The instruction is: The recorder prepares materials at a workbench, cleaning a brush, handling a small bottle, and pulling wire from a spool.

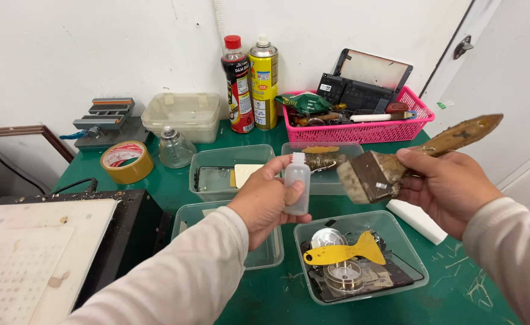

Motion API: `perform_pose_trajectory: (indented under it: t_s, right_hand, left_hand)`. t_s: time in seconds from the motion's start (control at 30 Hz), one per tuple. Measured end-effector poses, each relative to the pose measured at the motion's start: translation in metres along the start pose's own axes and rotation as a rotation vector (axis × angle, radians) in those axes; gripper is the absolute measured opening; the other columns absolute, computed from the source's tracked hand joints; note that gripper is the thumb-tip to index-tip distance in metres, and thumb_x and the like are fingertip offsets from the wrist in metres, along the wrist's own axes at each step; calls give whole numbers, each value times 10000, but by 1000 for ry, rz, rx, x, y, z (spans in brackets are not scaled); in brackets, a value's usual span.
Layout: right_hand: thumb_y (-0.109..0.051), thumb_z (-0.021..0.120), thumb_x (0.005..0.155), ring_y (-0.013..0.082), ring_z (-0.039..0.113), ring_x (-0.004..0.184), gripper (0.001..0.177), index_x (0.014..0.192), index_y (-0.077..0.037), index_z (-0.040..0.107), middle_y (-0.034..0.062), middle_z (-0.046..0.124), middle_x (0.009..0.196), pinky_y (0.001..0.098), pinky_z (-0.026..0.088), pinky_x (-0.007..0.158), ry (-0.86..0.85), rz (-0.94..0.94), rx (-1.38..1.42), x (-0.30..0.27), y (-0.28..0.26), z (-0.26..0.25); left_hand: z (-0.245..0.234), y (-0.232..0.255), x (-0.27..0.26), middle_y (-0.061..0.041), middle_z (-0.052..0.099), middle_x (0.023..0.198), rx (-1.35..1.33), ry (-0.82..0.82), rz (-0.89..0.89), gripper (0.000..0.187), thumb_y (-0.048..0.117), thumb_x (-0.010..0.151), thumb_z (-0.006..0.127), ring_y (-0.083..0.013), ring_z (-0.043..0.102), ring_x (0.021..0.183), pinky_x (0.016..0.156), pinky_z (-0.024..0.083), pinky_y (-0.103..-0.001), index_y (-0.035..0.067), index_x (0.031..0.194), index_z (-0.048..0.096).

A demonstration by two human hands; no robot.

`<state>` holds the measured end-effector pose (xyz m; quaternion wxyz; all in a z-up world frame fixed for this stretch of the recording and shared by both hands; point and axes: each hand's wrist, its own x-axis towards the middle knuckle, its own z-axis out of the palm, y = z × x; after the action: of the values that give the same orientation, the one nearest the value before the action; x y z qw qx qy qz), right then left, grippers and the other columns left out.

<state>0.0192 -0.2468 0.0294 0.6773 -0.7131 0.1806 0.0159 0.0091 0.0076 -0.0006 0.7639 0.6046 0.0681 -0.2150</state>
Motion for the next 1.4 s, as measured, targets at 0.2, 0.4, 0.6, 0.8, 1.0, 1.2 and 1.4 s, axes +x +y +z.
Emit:
perform_pose_trajectory:
  t_s: [0.2,0.4,0.6,0.8,1.0,1.2,1.4]
  right_hand:
    - [-218,547,979,230,716,988,348,1217,31,594,157,745,1103,412,593,897,-351,43,215,5,2,9]
    - [-328,492,1086,223,690,1063,419,1323,-4,613,148,709,1185,384,537,965,178,57,-187,91,43,-86]
    - [-352,675,968,244,763,937,379,1270,-162,800,119,781,1083,381,569,911,-18,163,-1094,122,110,-139]
    - [-415,708,908,156,687,1016,335,1176,-231,792,33,783,1076,342,533,1008,-259,356,-1200,81,122,-90]
    - [-396,749,869,179,737,1042,334,1144,-246,862,8,806,1080,349,591,1007,-284,352,-1289,91,114,-75]
    - [-492,700,882,247,787,927,376,1090,-237,882,48,819,1021,394,643,898,-69,94,-1338,102,76,-40]
    - [-653,790,769,284,725,1029,596,1262,-321,746,71,785,1122,426,568,892,93,-80,-1482,130,85,-11]
  left_hand:
    - [11,-3,14,-94,632,1258,318,-92,20,612,51,869,618,-232,663,1031,690,644,-378,201,1452,513]
    - [-2,4,15,-52,638,1233,283,49,38,588,75,897,625,-199,659,1007,751,633,-387,217,1453,496]
    - [21,-8,21,-43,653,1218,167,46,-87,541,149,919,611,-200,662,960,738,621,-390,239,1442,505]
    - [30,-6,17,-48,659,1242,231,66,-109,526,192,918,624,-193,681,970,725,634,-370,223,1432,512]
    - [35,-5,19,-68,669,1223,224,58,-115,548,209,917,626,-200,693,953,708,631,-360,235,1452,507]
    - [39,-4,26,-69,676,1201,216,55,-116,548,204,909,640,-194,698,947,673,633,-357,220,1443,515]
    - [25,-13,38,-64,684,1159,193,76,-86,517,195,909,640,-192,695,908,661,628,-363,169,1417,551]
